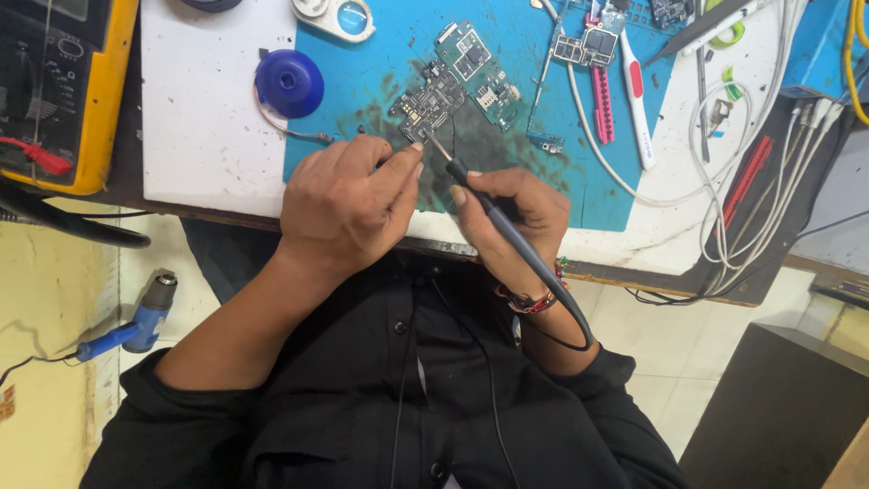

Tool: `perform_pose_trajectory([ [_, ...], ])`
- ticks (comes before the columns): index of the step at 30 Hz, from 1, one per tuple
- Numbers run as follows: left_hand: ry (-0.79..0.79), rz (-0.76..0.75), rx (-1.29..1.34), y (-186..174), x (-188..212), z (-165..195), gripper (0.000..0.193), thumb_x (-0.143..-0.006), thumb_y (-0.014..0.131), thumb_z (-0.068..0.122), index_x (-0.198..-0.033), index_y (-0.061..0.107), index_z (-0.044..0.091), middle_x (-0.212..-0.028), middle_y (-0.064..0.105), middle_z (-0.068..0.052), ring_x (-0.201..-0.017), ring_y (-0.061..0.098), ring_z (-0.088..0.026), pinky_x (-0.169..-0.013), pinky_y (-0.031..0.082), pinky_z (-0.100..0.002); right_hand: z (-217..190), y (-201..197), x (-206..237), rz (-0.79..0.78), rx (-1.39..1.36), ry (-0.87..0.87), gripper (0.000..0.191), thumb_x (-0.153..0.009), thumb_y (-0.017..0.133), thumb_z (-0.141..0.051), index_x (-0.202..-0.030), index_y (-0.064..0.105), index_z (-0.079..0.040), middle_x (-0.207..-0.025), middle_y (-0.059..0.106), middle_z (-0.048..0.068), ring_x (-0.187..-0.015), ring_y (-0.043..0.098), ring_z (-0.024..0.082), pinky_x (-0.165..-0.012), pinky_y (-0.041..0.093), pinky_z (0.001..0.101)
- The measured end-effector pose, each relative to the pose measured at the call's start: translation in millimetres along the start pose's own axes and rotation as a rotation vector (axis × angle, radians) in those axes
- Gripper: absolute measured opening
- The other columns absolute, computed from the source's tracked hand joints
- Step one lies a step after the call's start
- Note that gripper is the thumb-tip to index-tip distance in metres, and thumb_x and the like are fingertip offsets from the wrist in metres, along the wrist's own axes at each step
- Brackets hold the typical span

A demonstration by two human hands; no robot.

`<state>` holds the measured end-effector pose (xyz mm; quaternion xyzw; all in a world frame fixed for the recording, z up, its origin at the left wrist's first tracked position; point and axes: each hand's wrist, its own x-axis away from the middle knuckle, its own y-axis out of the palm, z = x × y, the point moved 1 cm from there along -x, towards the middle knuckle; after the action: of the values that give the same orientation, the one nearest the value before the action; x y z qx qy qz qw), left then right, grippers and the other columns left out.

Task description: The person cleans a circuit board with a toothbrush, then uses a soldering iron and tweezers to solder components on the board. The person also uses a blue suction tool to remove debris from the board.

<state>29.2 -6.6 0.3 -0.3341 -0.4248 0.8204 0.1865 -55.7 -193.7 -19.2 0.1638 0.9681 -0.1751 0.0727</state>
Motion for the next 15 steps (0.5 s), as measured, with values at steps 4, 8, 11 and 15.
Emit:
perform_pose_trajectory([
  [4, -0.004, -0.006, 0.003, -0.5, -0.1, 0.3, 0.020, -0.094, 0.078, 0.019, -0.112, 0.076, 0.011, -0.090, 0.060, -0.001, -0.077, 0.062, -0.020, -0.064, 0.045, -0.037, -0.3, -0.1, 0.1, -0.006, -0.014, 0.014, 0.015, -0.090, 0.081, 0.003, -0.102, 0.071, 0.001, -0.085, 0.072, 0.006, -0.073, 0.065, 0.006, -0.064, 0.049, 0.0205],
  [8, -0.001, -0.002, -0.002, -0.8, 0.1, 0.8, 0.019, -0.094, 0.078, 0.019, -0.112, 0.077, 0.011, -0.090, 0.060, -0.001, -0.076, 0.062, -0.019, -0.063, 0.045, -0.036, -2.0, -0.2, 0.3, -0.031, 0.015, -0.058, 0.015, -0.091, 0.081, 0.003, -0.102, 0.070, 0.001, -0.088, 0.073, 0.007, -0.076, 0.067, 0.006, -0.066, 0.049, 0.0208],
  [11, 0.002, 0.001, -0.008, -1.4, 0.5, 0.6, 0.019, -0.094, 0.078, 0.019, -0.112, 0.077, 0.011, -0.090, 0.060, -0.001, -0.076, 0.062, -0.019, -0.063, 0.045, -0.036, -1.4, 0.1, 0.3, 0.010, -0.026, 0.049, 0.015, -0.090, 0.081, 0.002, -0.101, 0.071, 0.002, -0.083, 0.073, 0.005, -0.071, 0.065, 0.005, -0.063, 0.048, 0.0202],
  [15, 0.001, -0.010, -0.002, -0.9, 0.0, 0.3, 0.020, -0.094, 0.078, 0.018, -0.112, 0.077, 0.010, -0.089, 0.060, -0.001, -0.074, 0.061, -0.018, -0.063, 0.045, -0.035, -2.1, 0.0, -0.5, -0.018, 0.011, -0.025, 0.015, -0.090, 0.081, 0.002, -0.101, 0.071, 0.001, -0.084, 0.072, 0.006, -0.071, 0.065, 0.006, -0.063, 0.047, 0.0204],
])
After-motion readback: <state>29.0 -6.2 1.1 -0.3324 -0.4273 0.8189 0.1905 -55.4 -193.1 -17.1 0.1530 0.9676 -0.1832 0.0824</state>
